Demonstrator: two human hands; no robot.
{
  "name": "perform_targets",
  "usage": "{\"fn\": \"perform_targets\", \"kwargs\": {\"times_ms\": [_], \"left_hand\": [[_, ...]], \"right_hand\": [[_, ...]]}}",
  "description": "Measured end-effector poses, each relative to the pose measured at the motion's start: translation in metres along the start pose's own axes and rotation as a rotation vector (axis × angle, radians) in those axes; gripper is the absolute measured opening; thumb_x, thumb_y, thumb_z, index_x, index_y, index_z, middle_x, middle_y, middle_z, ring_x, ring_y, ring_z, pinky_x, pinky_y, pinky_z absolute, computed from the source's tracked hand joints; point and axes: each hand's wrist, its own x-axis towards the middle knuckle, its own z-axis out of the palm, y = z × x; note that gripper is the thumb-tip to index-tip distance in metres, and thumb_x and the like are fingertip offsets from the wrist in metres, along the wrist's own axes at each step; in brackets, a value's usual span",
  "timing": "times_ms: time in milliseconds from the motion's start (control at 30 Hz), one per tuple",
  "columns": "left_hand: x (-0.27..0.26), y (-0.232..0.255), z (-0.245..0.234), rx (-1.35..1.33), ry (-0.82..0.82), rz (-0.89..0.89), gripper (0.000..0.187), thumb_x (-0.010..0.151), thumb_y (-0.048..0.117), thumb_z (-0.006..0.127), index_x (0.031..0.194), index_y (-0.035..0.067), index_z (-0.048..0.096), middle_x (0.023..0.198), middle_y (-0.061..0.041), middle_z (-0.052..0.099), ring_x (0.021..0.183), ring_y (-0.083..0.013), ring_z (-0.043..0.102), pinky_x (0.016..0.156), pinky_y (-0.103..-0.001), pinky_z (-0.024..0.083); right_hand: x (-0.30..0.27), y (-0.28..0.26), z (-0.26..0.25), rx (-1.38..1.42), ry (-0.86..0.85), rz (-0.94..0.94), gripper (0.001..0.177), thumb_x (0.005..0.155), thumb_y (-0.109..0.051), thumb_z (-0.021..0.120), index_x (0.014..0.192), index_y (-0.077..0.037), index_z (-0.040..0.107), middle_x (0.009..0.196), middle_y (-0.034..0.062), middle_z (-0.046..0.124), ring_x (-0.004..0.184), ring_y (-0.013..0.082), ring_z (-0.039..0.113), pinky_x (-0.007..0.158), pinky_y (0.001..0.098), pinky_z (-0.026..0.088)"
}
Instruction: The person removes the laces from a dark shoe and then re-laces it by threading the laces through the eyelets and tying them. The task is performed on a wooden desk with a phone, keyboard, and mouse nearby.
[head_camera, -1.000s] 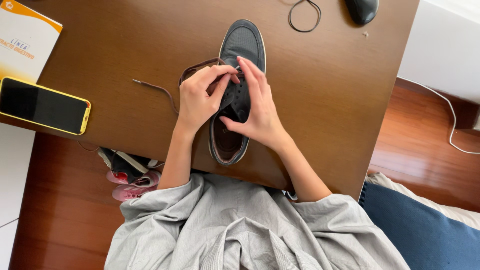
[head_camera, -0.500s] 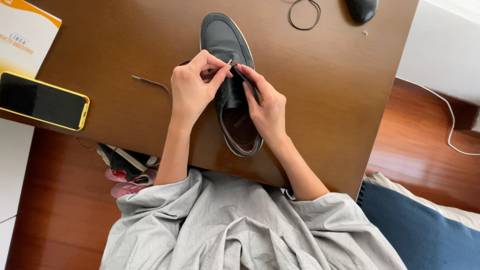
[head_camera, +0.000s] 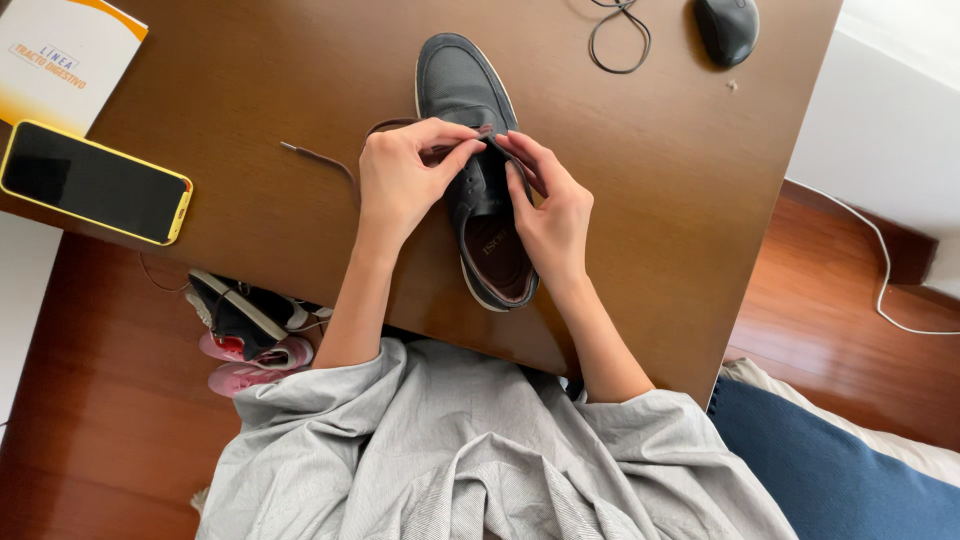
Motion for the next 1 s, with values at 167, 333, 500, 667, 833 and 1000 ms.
{"fn": "perform_targets", "kwargs": {"times_ms": [167, 333, 500, 667, 833, 1000], "left_hand": [[-0.002, -0.005, 0.006, 0.108, 0.028, 0.098, 0.010, 0.084, 0.011, 0.084, 0.092, 0.006, 0.080, 0.095, 0.001, 0.078, 0.067, -0.0122, 0.063, 0.061, -0.027, 0.051], [-0.003, -0.013, 0.008, 0.111, 0.049, 0.126, 0.011, 0.079, 0.011, 0.086, 0.088, 0.009, 0.080, 0.103, 0.004, 0.065, 0.072, -0.0113, 0.061, 0.066, -0.027, 0.053], [-0.002, -0.017, 0.015, 0.089, 0.033, 0.012, 0.010, 0.078, 0.011, 0.086, 0.083, 0.007, 0.078, 0.102, 0.004, 0.064, 0.069, -0.0099, 0.061, 0.063, -0.028, 0.052], [-0.002, -0.018, 0.026, 0.136, 0.108, 0.031, 0.011, 0.080, 0.013, 0.085, 0.082, 0.008, 0.076, 0.104, 0.004, 0.063, 0.080, -0.0114, 0.067, 0.068, -0.028, 0.056], [0.001, -0.021, 0.029, 0.193, 0.103, 0.096, 0.012, 0.079, 0.013, 0.085, 0.078, 0.008, 0.074, 0.105, 0.004, 0.063, 0.098, -0.0162, 0.066, 0.074, -0.032, 0.058], [0.001, -0.023, 0.030, 0.176, 0.095, 0.083, 0.012, 0.080, 0.013, 0.084, 0.078, 0.009, 0.074, 0.106, 0.005, 0.064, 0.100, -0.0160, 0.065, 0.077, -0.033, 0.057]], "right_hand": [[0.006, -0.005, 0.002, -0.359, 0.005, -0.110, 0.029, 0.098, 0.000, 0.072, 0.125, -0.007, 0.068, 0.118, 0.0103, 0.076, 0.103, 0.0206, 0.077, 0.090, 0.0305, 0.060], [0.016, -0.007, 0.009, -0.426, 0.036, -0.079, 0.034, 0.096, -0.004, 0.073, 0.129, -0.005, 0.064, 0.109, 0.0079, 0.078, 0.094, 0.0196, 0.077, 0.080, 0.0292, 0.064], [0.015, -0.008, 0.011, -0.435, 0.120, -0.010, 0.037, 0.099, -0.005, 0.071, 0.134, -0.003, 0.061, 0.106, 0.0062, 0.079, 0.084, 0.0179, 0.076, 0.070, 0.0278, 0.061], [0.013, -0.003, 0.010, -0.395, 0.135, -0.018, 0.030, 0.103, -0.005, 0.065, 0.133, -0.001, 0.062, 0.109, 0.0050, 0.080, 0.093, 0.0150, 0.078, 0.065, 0.0263, 0.056], [0.013, -0.004, 0.012, -0.351, 0.138, 0.015, 0.029, 0.104, -0.005, 0.064, 0.132, -0.002, 0.062, 0.110, 0.0038, 0.080, 0.098, 0.0130, 0.078, 0.066, 0.0253, 0.056], [0.014, -0.008, 0.011, -0.346, 0.119, 0.019, 0.024, 0.103, -0.006, 0.065, 0.127, -0.003, 0.066, 0.112, 0.0041, 0.080, 0.103, 0.0129, 0.078, 0.064, 0.0232, 0.055]]}}
